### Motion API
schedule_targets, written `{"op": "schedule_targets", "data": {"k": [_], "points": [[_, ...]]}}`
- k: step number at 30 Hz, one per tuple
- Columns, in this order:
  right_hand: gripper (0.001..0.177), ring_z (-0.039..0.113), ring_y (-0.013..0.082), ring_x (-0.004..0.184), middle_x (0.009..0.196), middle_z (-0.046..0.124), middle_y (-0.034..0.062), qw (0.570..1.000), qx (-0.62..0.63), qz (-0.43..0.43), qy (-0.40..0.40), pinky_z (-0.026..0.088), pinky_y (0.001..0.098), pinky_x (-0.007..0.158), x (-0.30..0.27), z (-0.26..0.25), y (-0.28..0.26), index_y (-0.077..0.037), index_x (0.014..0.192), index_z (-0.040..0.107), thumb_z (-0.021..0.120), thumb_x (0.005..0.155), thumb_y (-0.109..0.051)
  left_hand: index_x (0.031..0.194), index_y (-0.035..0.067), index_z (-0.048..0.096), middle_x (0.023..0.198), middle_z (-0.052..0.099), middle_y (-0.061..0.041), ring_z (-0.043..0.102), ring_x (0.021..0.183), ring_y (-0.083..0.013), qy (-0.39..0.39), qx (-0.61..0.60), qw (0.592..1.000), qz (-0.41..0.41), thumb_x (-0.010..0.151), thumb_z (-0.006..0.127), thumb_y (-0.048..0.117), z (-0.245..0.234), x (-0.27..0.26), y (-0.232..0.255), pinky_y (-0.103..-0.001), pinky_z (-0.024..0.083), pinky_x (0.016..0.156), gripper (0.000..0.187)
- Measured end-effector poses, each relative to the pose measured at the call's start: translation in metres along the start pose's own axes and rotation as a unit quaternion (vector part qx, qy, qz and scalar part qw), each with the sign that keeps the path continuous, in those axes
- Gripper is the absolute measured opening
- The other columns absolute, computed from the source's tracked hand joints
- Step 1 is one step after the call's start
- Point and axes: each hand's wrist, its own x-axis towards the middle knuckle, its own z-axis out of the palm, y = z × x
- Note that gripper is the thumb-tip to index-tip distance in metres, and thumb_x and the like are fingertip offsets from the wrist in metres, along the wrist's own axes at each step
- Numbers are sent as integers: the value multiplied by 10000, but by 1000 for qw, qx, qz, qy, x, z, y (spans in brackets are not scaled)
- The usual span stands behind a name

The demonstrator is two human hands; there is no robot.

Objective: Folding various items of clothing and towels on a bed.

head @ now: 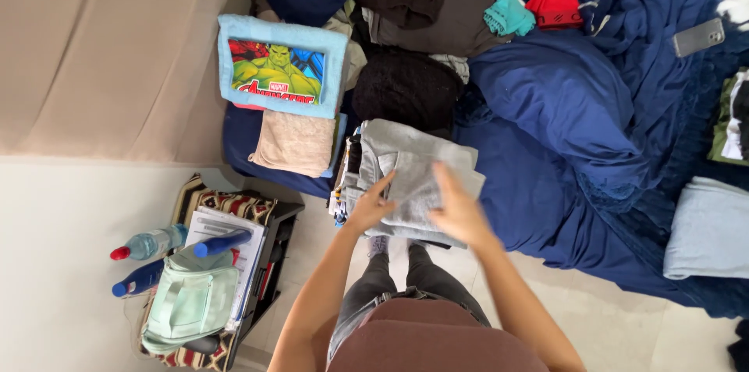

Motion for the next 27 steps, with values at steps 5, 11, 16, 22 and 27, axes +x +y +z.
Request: {"op": "schedule_targets", "data": {"k": [5,11,16,22,27], "points": [[839,703,199,801,1536,383,165,989,67,-112,69,589,322,739,8,42,31,-126,1525,319,769,818,-171,1458,228,611,1245,703,-88,661,992,-115,76,-164,983,-35,982,597,534,14,40,-71,-299,563,852,566],[437,653,181,747,1039,704,106,957,14,35,288,547,311,689,1,39,141,-89,1251,664,797,860,-234,1116,48,718,1009,734,-103,688,870,-208,198,52,978,26,800,783,518,33,38,-46,-352,555,816,569],[404,667,171,781,1000,712,89,965,2,-48,257,565,301,722,-6,46,130,-90,1222,685,764,862,-257,1071,22,732,1007,719,-134,679,853,-241,213,95,972,23,814,772,461,37,47,-54,-390,559,814,511],[491,690,160,823,1018,732,84,980,97,-35,172,565,305,725,13,47,66,-59,1271,639,767,871,-312,1201,267,838,1004,578,-119,633,845,-231,67,33,997,-11,1036,536,484,49,58,-61,-329,538,879,408],[375,680,115,821,965,749,26,948,258,-37,181,541,279,694,48,61,99,-55,1249,651,707,904,-189,1101,243,808,966,560,-92,620,861,-203,67,35,986,150,843,734,302,44,28,-14,-360,543,797,275]]}}
